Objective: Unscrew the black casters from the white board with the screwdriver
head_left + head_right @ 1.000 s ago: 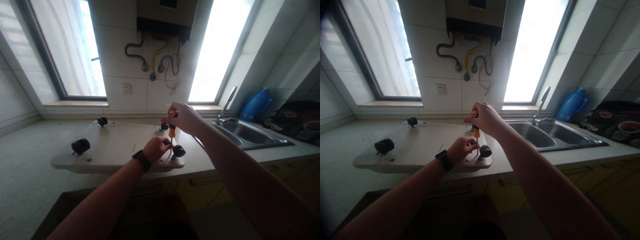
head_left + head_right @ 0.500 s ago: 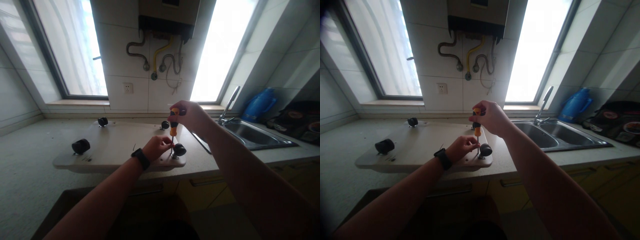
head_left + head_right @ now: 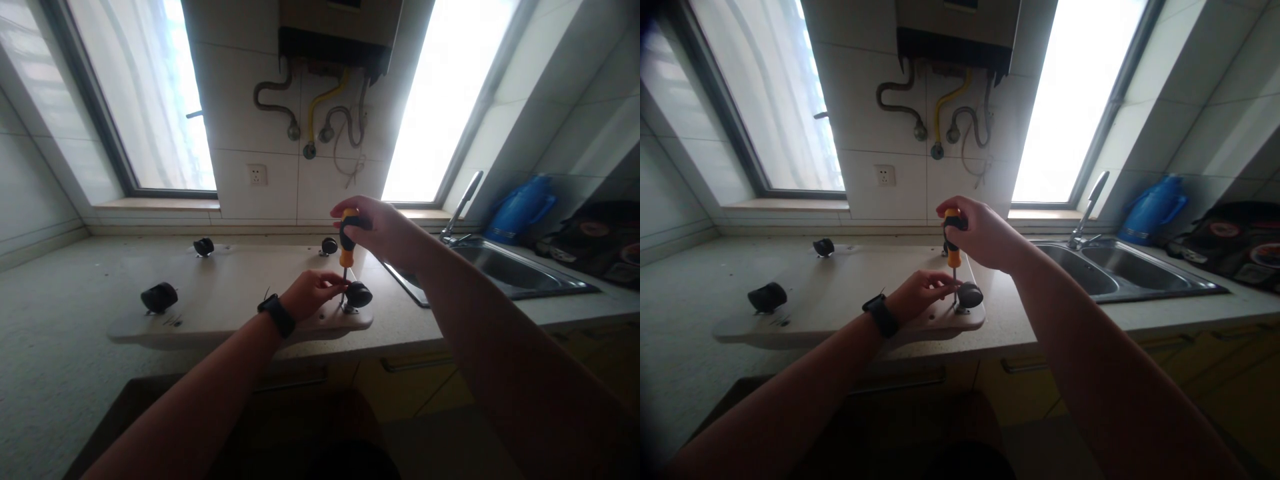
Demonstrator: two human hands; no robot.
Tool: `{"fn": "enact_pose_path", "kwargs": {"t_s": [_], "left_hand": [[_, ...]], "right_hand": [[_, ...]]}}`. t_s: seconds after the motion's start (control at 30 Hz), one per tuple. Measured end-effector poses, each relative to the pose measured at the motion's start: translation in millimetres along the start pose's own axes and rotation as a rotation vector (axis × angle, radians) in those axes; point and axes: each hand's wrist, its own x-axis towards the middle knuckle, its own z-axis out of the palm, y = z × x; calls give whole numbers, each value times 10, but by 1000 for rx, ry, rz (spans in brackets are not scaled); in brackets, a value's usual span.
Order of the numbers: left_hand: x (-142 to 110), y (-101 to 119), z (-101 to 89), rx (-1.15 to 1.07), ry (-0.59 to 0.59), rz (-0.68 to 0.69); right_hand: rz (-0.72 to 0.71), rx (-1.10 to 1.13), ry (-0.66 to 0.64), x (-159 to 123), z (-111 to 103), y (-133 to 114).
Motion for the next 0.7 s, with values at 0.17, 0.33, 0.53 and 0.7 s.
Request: {"fn": "enact_pose_path", "kwargs": {"t_s": [0.17, 0.33, 0.53, 0.7], "left_hand": [[-11, 38, -4, 18, 33, -13], [-24, 47, -13, 44, 36, -13], [-25, 36, -33, 46, 24, -8], [-32, 48, -18, 56, 33, -28]], "right_hand": [[-7, -104, 105, 26, 81, -16], [31, -30, 134, 21, 81, -13], [39, 95, 85, 18, 70, -7], [48, -12, 132, 7, 77, -44]]}}
